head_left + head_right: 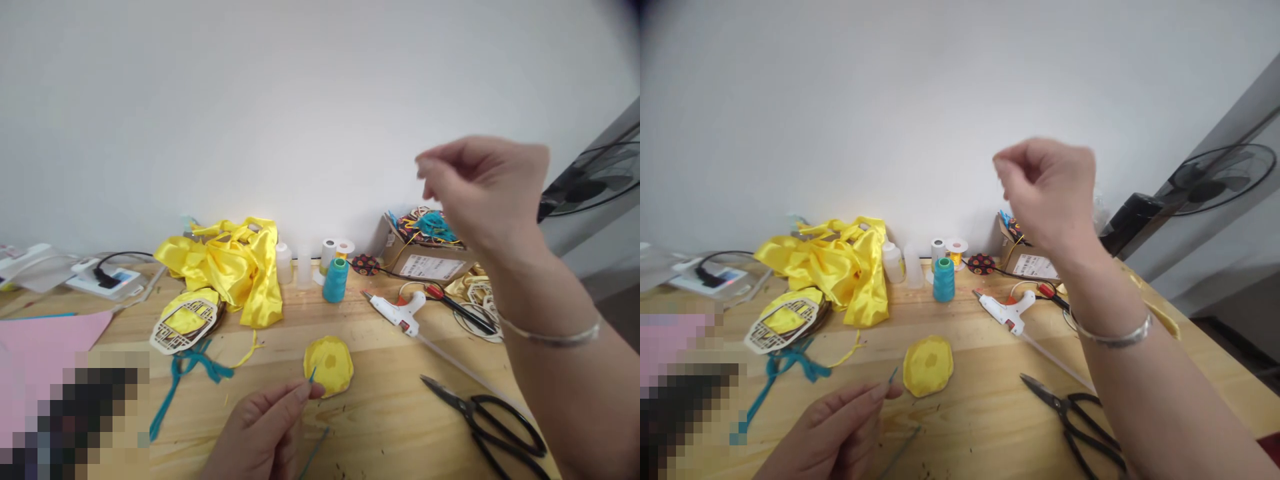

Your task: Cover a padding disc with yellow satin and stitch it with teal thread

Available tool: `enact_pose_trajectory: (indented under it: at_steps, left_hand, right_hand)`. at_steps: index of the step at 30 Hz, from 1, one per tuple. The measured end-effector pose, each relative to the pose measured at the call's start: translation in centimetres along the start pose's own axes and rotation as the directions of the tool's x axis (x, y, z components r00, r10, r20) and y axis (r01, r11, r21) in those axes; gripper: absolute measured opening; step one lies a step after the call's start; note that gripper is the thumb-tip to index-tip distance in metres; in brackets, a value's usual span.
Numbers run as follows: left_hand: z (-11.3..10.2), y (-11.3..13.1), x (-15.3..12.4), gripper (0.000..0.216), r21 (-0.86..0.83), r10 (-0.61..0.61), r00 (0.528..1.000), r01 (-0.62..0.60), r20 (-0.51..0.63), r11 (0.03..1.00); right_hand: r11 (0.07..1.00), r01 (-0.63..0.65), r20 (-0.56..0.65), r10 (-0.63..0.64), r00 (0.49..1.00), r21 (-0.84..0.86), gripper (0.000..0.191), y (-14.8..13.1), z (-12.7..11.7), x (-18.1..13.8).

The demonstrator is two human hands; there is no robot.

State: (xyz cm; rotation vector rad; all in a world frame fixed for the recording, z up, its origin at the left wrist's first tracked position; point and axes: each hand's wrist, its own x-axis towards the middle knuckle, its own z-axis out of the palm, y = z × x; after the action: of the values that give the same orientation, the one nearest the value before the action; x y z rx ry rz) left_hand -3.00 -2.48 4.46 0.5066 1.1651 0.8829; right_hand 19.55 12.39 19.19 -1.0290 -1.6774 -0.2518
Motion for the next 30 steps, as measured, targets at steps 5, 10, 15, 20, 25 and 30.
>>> enact_pose_trajectory:
  at_steps: [5, 10, 15, 20, 25, 30]
  left_hand:
    - [0.1, -0.3, 0.1, 0.031, -0.018, -0.022, 0.999, 0.022, -0.041, 1.0]
    - [0.3, -0.2, 0.4, 0.033, -0.045, -0.076, 0.996, 0.074, -0.047, 0.996]
    - [1.0, -0.3, 0.4, 0.026, -0.061, -0.047, 0.999, 0.045, -0.026, 0.997]
    - [1.3, -0.8, 0.6, 0.023, -0.019, -0.052, 0.998, 0.052, 0.018, 0.998]
    - [0.9, -1.4, 0.4, 0.024, 0.12, 0.015, 0.999, -0.01, -0.038, 0.993]
    - [1.0, -1.5, 0.2, 0.029, 0.25, 0.067, 0.996, -0.049, -0.064, 0.967]
  right_hand:
    - [0.985, 0.162, 0.794, -0.056, 0.605, -0.054, 0.051, 0.9, -1.6, -9.2]
    - [0.893, 0.033, 0.765, 0.365, 0.531, -0.449, 0.039, 2.4, -7.8, -18.4]
    - [0.772, -0.132, 0.657, 0.606, 0.448, -0.622, 0.025, 3.8, -13.3, -25.9]
    - [0.769, -0.205, 0.621, 0.617, 0.483, -0.605, 0.029, 3.6, -13.9, -28.0]
    - [0.75, -0.458, 0.69, 0.642, 0.334, -0.477, 0.019, 1.0, -11.4, -25.0]
    - [0.639, -0.737, 0.833, 0.517, 0.199, -0.221, 0.022, -3.4, -8.4, -22.0]
